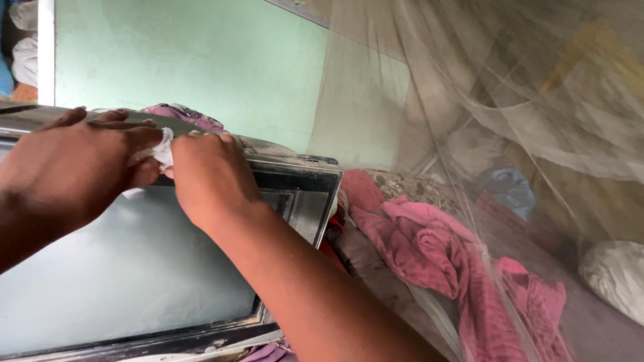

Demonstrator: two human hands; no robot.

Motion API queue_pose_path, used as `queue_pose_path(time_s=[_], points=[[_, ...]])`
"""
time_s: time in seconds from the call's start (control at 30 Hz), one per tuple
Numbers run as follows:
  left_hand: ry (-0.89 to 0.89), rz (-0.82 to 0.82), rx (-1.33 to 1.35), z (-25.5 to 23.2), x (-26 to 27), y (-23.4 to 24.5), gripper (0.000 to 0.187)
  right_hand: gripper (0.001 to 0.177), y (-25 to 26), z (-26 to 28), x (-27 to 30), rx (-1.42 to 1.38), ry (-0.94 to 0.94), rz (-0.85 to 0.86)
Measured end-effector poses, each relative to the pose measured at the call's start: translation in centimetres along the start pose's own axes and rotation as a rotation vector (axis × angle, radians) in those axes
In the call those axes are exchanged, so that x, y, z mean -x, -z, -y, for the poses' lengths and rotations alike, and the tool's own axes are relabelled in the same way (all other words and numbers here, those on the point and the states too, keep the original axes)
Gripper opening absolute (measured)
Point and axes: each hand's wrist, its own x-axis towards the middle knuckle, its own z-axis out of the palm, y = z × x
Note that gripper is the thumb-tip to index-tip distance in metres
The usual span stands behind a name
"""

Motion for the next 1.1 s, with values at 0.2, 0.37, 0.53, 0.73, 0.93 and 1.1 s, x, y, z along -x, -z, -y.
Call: queue_pose_path(time_s=[0.2,0.37,0.53,0.73,0.93,1.1], points=[[0.051,-0.011,0.092,-0.5,0.3,-0.3,0.046,0.020,1.5,-0.1,-0.5,-0.059,-0.042,0.140],[0.069,0.087,0.110,-0.2,0.0,-0.5,0.042,0.019,1.1,0.0,-0.1,-0.092,-0.034,0.078],[-0.029,-0.063,0.156,0.2,-0.1,-2.1,0.048,0.019,0.0,-0.6,0.1,-0.079,-0.100,0.161],[0.005,0.019,0.170,0.5,-0.6,-2.6,0.049,0.036,-1.9,-1.2,0.3,0.112,0.014,0.152],[-0.004,-0.005,0.170,0.6,-0.8,-3.2,0.048,0.073,-0.8,0.0,-0.3,0.238,-0.039,0.305],[0.187,0.279,0.156,-0.3,-0.9,-1.0,0.038,0.084,0.0,0.8,0.2,0.269,-0.081,0.352]])
